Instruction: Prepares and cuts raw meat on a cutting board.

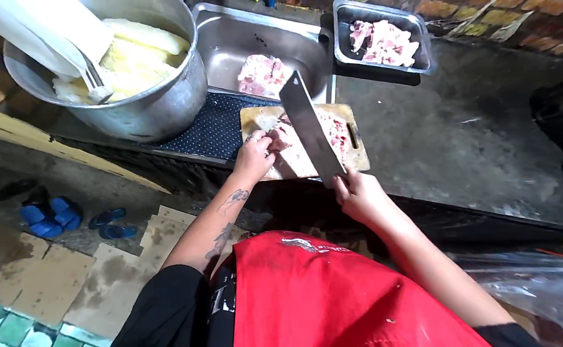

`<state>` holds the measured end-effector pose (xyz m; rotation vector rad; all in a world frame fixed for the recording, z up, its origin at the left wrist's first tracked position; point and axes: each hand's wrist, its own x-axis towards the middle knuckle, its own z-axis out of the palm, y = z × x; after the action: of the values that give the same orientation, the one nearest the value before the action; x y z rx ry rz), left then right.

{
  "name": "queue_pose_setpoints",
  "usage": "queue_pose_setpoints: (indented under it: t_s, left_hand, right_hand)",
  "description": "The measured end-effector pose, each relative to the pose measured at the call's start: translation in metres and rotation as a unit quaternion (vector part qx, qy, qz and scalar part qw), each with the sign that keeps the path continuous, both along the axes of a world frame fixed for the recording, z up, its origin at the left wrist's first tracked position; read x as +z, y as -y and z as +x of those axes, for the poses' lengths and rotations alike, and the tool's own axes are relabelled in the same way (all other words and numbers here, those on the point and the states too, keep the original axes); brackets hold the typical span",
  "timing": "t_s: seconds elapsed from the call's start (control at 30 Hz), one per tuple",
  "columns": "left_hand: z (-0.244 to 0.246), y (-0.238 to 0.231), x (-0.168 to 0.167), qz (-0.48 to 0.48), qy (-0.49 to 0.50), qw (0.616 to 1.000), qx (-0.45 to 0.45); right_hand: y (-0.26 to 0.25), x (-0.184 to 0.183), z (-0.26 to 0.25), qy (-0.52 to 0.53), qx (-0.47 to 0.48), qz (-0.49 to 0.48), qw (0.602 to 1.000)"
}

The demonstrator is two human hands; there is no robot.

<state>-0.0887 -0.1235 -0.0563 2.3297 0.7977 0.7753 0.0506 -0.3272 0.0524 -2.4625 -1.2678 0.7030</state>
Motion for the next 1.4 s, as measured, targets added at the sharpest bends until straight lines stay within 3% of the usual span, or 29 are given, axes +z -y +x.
queue_pose_setpoints:
  t_s: [0.13,0.27,0.37,0.5,0.57,0.63,0.7,0.8,0.97,1.2,1.4]
  left_hand:
    - [0.002,0.0,0.0,0.038,-0.005,0.999,-0.009]
    - [0.002,-0.002,-0.007,0.071,0.025,0.997,-0.026]
    - [0.0,-0.001,-0.01,0.053,0.034,0.998,-0.018]
    - [-0.005,0.001,-0.002,-0.011,-0.026,0.999,-0.019]
    - [-0.006,0.0,0.001,-0.01,-0.042,0.999,-0.024]
    - [-0.006,0.001,-0.002,-0.004,-0.01,1.0,-0.026]
    - [-0.004,0.001,-0.012,0.038,0.057,0.997,-0.024]
    - [-0.002,-0.001,-0.015,0.048,0.072,0.996,-0.014]
    - [0.0,-0.003,-0.004,-0.014,-0.007,1.0,-0.01]
    - [0.006,-0.003,0.016,-0.039,-0.075,0.996,-0.003]
    - [0.013,-0.006,0.027,-0.048,-0.12,0.991,0.029]
  right_hand:
    - [-0.035,-0.015,-0.015,0.062,0.045,-0.01,0.997]
    - [-0.05,-0.022,-0.018,0.06,0.049,-0.033,0.996]
    - [-0.051,-0.008,-0.016,0.078,0.057,0.05,0.994]
    - [-0.057,0.026,-0.026,0.123,0.051,0.214,0.968]
    - [-0.064,0.03,-0.029,0.128,0.05,0.236,0.962]
    - [-0.071,0.016,-0.031,0.102,0.051,0.173,0.978]
    - [-0.078,-0.013,-0.027,0.054,0.056,0.027,0.997]
    - [-0.087,-0.027,-0.019,0.033,0.074,-0.078,0.994]
    - [-0.099,-0.024,-0.012,-0.024,0.051,-0.086,0.995]
    - [-0.159,-0.019,-0.021,0.027,0.095,-0.059,0.993]
    - [-0.108,-0.02,-0.016,0.049,0.1,-0.086,0.99]
